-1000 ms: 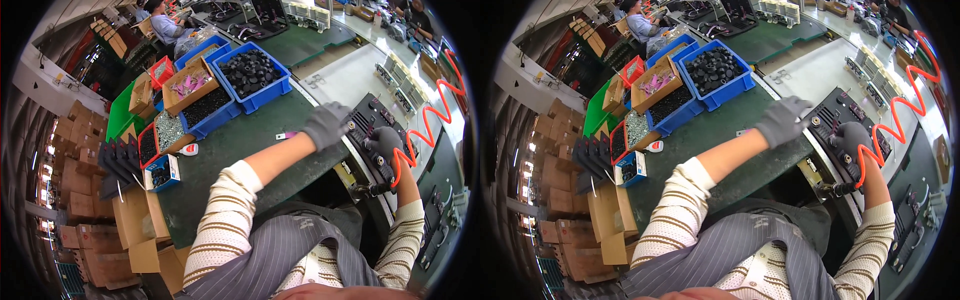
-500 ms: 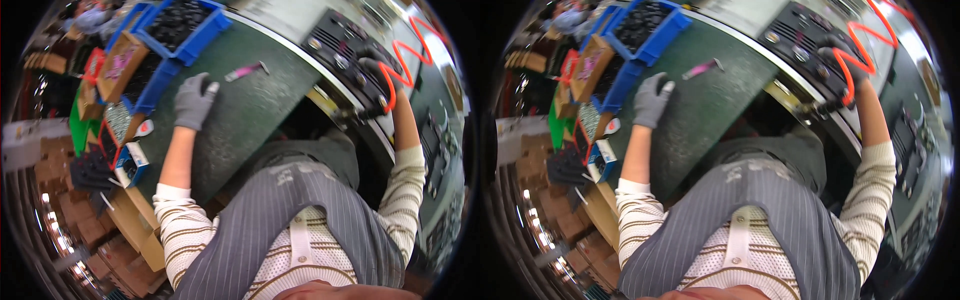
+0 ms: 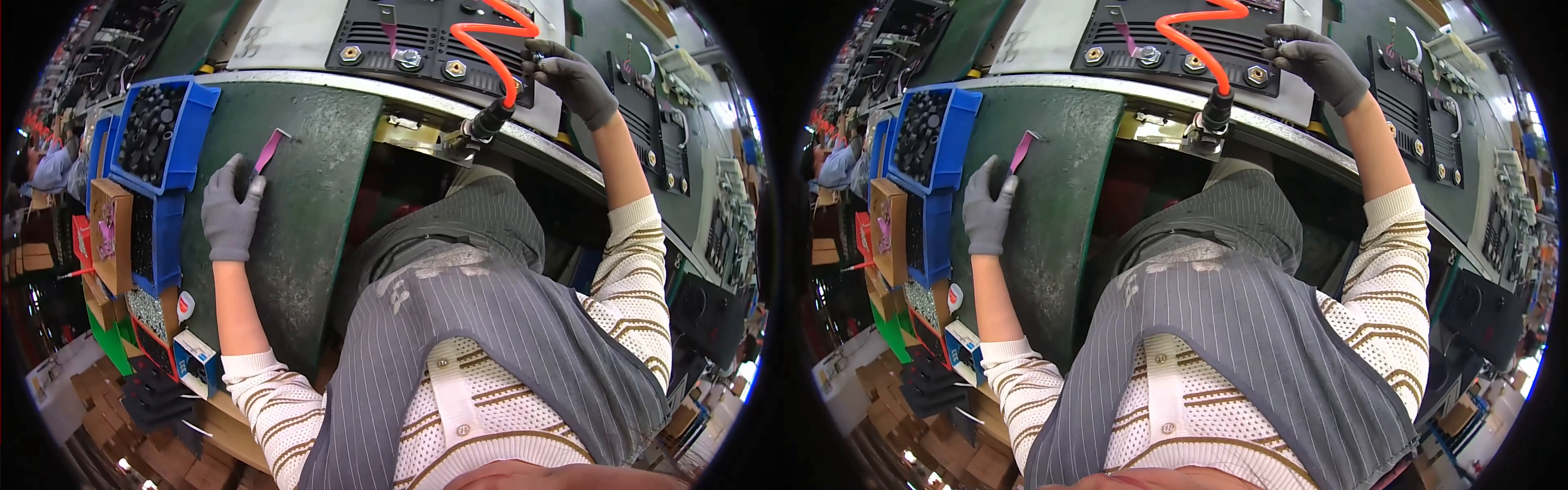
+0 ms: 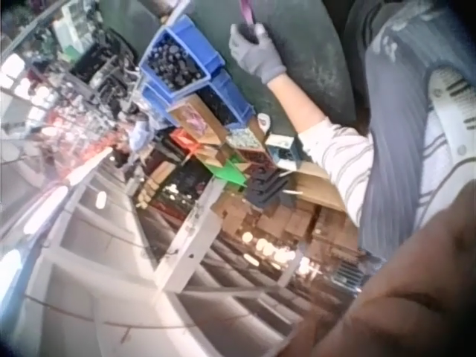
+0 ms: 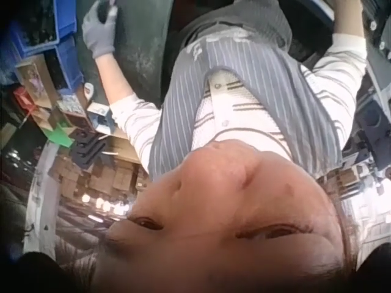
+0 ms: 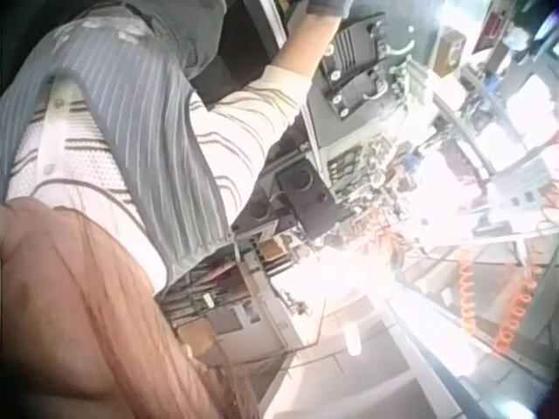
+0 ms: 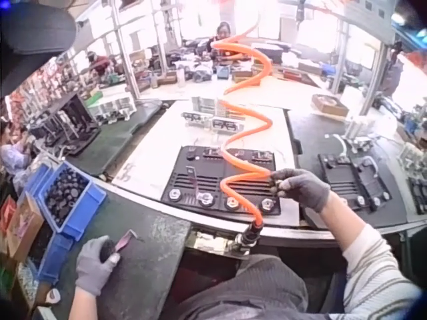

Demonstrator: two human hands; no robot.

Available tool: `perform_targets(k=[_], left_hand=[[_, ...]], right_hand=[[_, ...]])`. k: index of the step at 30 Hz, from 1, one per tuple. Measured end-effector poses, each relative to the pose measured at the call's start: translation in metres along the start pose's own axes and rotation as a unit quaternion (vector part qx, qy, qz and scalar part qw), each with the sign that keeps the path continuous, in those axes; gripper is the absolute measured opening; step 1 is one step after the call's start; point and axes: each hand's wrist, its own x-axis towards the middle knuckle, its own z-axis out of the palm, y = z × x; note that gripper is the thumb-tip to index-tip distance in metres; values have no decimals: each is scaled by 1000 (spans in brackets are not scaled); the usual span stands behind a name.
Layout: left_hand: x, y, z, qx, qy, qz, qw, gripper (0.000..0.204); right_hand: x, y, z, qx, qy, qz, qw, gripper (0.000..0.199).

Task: Assembling a metal chassis for an electronic device using an electric screwdriver and glue.

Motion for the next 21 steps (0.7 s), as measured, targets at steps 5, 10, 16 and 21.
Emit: perform_targets(k=[5, 10, 16, 21], left_hand=[[10, 1, 8, 108, -20, 48, 993, 25], [25, 20, 14, 33, 78, 80, 993, 24], [58, 143, 20, -264, -107, -18, 958, 22], [102, 207, 47, -343, -167, 68, 922, 26]], right_hand=[[-10, 11, -20, 38, -15, -3, 999, 40], [-20, 19, -29, 26, 26, -7, 999, 41], [-25, 14, -29, 40, 63, -32, 997, 37], [-33, 12, -34, -30, 49, -52, 997, 33]])
